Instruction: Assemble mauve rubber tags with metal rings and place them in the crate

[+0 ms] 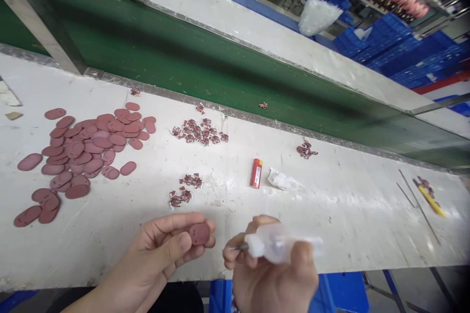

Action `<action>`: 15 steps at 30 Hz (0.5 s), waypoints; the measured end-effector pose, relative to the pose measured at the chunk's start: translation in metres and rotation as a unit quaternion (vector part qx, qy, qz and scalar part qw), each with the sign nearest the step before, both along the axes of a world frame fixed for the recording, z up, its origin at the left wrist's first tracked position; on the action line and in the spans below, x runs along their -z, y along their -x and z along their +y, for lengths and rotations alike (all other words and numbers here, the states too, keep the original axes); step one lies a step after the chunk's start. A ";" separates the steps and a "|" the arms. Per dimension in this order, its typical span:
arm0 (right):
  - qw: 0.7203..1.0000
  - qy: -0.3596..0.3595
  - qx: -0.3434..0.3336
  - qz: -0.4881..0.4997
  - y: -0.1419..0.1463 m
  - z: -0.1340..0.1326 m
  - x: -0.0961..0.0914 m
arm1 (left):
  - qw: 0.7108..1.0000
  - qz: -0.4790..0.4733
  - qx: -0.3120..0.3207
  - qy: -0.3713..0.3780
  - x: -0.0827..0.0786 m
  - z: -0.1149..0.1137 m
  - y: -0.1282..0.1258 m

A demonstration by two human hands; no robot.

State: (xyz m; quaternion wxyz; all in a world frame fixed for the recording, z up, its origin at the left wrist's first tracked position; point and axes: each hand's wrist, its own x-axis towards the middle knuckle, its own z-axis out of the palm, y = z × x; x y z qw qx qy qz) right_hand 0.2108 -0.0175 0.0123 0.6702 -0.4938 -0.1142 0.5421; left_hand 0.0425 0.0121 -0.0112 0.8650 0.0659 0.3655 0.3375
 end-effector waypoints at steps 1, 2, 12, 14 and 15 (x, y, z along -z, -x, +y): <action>0.996 0.008 -0.016 0.087 -0.006 0.005 0.003 | 1.000 -0.002 -0.005 -0.003 0.001 0.000 0.001; 0.982 0.015 -0.027 0.186 -0.011 0.010 0.008 | 1.000 -0.002 -0.008 -0.003 0.001 0.001 0.001; 0.826 -0.049 -0.107 0.552 -0.020 0.012 0.067 | 0.994 0.082 -0.046 0.050 -0.008 0.016 0.000; 0.823 -0.060 -0.144 0.546 -0.027 0.001 0.061 | 0.992 0.093 -0.052 0.060 -0.006 0.019 0.002; 0.831 -0.064 -0.175 0.524 -0.033 -0.005 0.054 | 0.992 0.097 -0.056 0.066 -0.004 0.021 0.004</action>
